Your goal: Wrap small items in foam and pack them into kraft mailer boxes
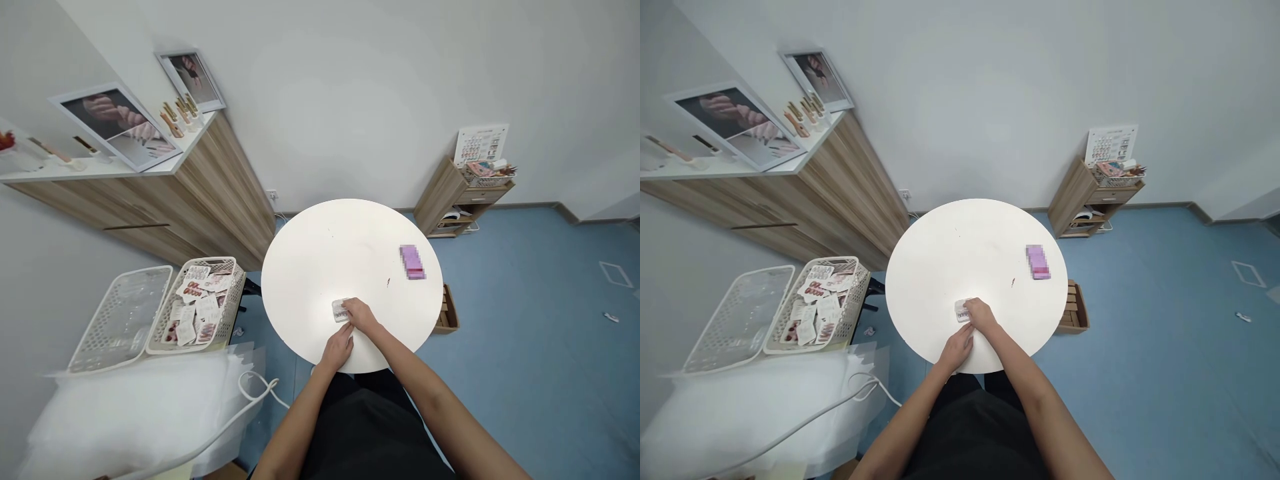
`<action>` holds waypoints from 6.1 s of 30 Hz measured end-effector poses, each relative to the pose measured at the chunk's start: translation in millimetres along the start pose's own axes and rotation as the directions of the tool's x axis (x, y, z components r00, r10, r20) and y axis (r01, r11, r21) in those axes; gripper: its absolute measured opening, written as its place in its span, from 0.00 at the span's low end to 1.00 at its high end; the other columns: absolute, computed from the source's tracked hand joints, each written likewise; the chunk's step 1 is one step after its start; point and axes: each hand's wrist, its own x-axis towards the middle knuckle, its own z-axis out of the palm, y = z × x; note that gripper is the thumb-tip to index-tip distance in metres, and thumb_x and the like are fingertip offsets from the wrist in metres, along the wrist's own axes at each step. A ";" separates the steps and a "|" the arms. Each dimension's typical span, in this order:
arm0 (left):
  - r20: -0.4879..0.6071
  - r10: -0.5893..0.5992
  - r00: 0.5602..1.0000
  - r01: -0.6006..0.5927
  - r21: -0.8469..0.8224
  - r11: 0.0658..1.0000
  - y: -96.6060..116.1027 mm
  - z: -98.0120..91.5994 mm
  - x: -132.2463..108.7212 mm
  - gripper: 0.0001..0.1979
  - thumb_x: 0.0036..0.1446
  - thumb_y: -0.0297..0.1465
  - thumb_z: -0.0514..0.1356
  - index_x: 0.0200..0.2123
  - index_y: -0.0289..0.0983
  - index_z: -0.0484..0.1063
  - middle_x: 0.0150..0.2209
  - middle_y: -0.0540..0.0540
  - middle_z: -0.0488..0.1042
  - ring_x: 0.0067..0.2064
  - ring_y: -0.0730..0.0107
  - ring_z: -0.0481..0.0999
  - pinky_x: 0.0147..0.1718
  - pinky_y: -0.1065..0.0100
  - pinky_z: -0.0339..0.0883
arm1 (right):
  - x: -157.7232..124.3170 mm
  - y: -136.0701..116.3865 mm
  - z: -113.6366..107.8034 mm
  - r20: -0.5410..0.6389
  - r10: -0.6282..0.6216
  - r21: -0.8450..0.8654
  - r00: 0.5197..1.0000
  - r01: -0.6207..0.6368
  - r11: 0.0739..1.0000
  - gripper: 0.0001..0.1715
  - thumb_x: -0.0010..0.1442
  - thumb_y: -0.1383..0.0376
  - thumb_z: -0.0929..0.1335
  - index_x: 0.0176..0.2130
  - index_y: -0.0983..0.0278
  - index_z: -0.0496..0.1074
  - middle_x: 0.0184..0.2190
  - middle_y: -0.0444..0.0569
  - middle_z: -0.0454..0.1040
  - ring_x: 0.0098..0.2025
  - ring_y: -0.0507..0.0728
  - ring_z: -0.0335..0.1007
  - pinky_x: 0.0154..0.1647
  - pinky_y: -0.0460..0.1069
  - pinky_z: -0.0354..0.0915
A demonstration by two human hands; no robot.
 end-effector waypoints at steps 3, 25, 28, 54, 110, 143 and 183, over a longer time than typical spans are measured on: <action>-0.164 -0.029 0.986 0.038 0.052 0.998 -0.7 -13.3 -0.8 0.22 0.62 0.26 0.46 0.57 0.40 0.67 0.54 0.41 0.72 0.56 0.59 0.71 0.56 0.55 0.66 | -14.3 0.7 7.9 -0.012 -0.089 -0.061 0.996 0.088 0.994 0.18 0.62 0.73 0.62 0.47 0.61 0.75 0.51 0.51 0.76 0.53 0.59 0.69 0.50 0.53 0.69; -0.021 -0.124 0.992 0.120 0.449 0.886 -34.8 2.1 -25.8 0.39 0.61 0.34 0.52 0.70 0.41 0.36 0.71 0.40 0.38 0.71 0.48 0.41 0.63 0.37 0.43 | -76.5 -4.1 51.8 -0.034 -0.098 -0.290 0.995 0.085 0.953 0.34 0.66 0.67 0.55 0.69 0.64 0.48 0.70 0.53 0.49 0.71 0.64 0.40 0.68 0.63 0.48; -0.106 -0.218 0.970 0.242 0.465 0.852 -49.2 2.3 -33.1 0.43 0.59 0.44 0.55 0.70 0.41 0.36 0.71 0.37 0.38 0.70 0.40 0.36 0.60 0.29 0.39 | -64.0 2.0 52.5 -0.063 -0.085 -0.302 0.994 0.062 0.951 0.35 0.66 0.65 0.56 0.69 0.63 0.47 0.70 0.53 0.48 0.71 0.65 0.42 0.67 0.65 0.48; -0.502 -0.512 0.698 0.517 -0.143 0.844 -45.7 -36.5 -83.1 0.18 0.66 0.33 0.48 0.54 0.41 0.71 0.53 0.44 0.75 0.53 0.65 0.74 0.53 0.62 0.68 | 60.9 -55.8 49.9 0.006 -0.617 -0.085 0.787 0.616 0.784 0.27 0.69 0.59 0.55 0.63 0.67 0.58 0.62 0.62 0.62 0.66 0.66 0.53 0.62 0.65 0.54; -0.265 -0.060 0.962 0.142 0.302 0.943 -42.1 -81.3 -24.4 0.26 0.59 0.17 0.46 0.55 0.40 0.71 0.59 0.45 0.70 0.65 0.64 0.61 0.66 0.45 0.47 | 23.0 5.1 -24.0 -0.218 -0.366 -0.250 0.905 0.311 0.917 0.14 0.60 0.75 0.61 0.35 0.62 0.73 0.50 0.53 0.75 0.62 0.62 0.61 0.56 0.63 0.67; -0.229 -0.243 0.942 0.313 0.348 0.884 -62.3 -32.3 -30.8 0.26 0.63 0.20 0.44 0.62 0.42 0.62 0.64 0.45 0.63 0.67 0.60 0.58 0.65 0.44 0.49 | 108.7 87.1 -15.8 -0.220 -0.062 -0.139 0.974 0.031 0.990 0.32 0.59 0.55 0.65 0.59 0.66 0.59 0.52 0.61 0.68 0.53 0.68 0.63 0.53 0.60 0.62; -0.398 -0.103 0.912 0.270 0.392 0.880 -52.2 -54.4 37.1 0.15 0.61 0.23 0.50 0.48 0.38 0.69 0.51 0.38 0.70 0.54 0.55 0.69 0.56 0.49 0.58 | 32.6 25.8 1.2 0.144 0.200 -0.012 0.969 -0.201 0.980 0.06 0.62 0.65 0.65 0.32 0.62 0.68 0.37 0.49 0.69 0.41 0.56 0.65 0.36 0.47 0.60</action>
